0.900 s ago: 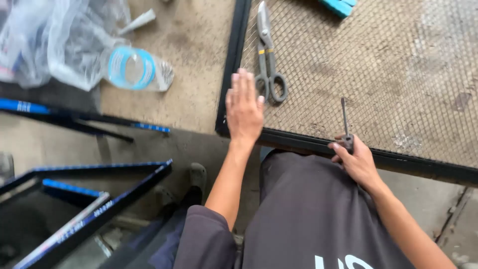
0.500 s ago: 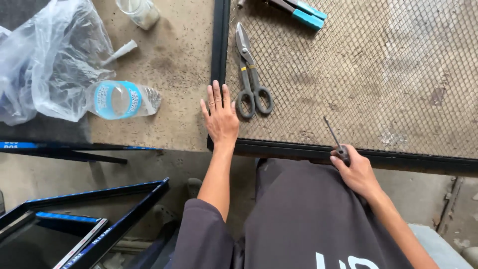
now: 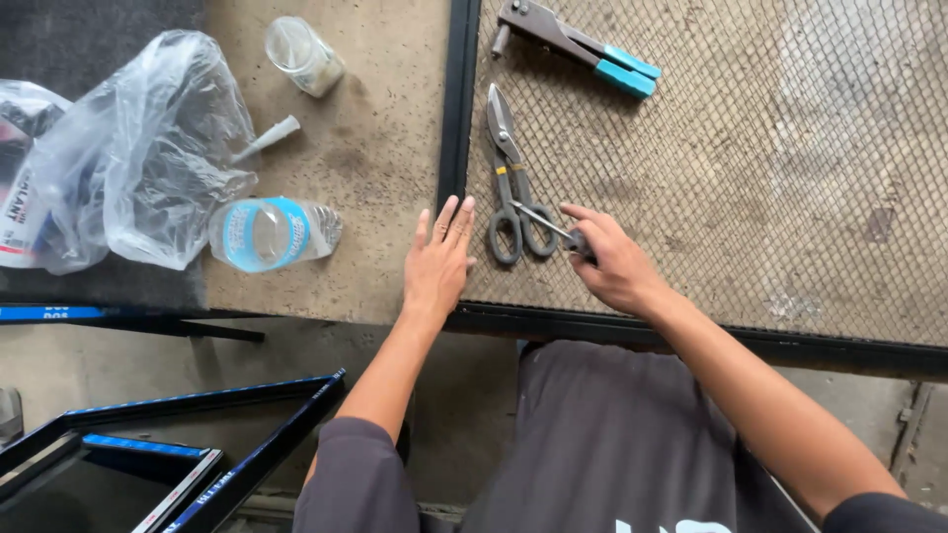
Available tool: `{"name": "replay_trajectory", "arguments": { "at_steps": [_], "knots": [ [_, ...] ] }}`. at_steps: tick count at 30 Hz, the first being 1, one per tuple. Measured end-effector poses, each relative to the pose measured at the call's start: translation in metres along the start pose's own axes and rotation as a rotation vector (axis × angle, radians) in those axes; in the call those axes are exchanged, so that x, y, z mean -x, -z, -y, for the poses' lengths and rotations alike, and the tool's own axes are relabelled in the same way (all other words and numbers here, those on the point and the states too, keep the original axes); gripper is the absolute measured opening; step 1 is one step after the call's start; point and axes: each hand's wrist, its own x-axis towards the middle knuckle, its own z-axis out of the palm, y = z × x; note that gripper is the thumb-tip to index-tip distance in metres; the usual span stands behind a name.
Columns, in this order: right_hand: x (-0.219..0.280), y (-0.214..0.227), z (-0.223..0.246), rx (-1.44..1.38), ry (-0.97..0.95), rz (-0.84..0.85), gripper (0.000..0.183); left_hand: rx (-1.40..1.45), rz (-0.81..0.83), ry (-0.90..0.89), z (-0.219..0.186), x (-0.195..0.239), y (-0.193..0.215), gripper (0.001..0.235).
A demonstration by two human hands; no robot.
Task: Pressing metal mesh into the channel of a black frame using a hand tool to secure it.
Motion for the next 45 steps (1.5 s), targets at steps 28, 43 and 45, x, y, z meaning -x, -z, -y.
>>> {"name": "replay_trajectory", "arguments": {
  "at_steps": [28,43,45],
  "knots": [
    [-0.221,-0.070,-0.046,0.199,0.154,-0.047,0.066,0.215,-0.289,0.455,-0.048,-0.032,0.009,0.036],
    [-0.230,-0.095,-0.057,0.645,0.188,-0.379,0.068,0.182,-0.587,0.326,-0.007,-0.098,0.000,0.020],
    [-0.225,-0.102,-0.077,0.541,0.191,-0.312,0.064,0.216,-0.346,0.290,-0.012,-0.092,-0.016,0.042]
  ]
}}
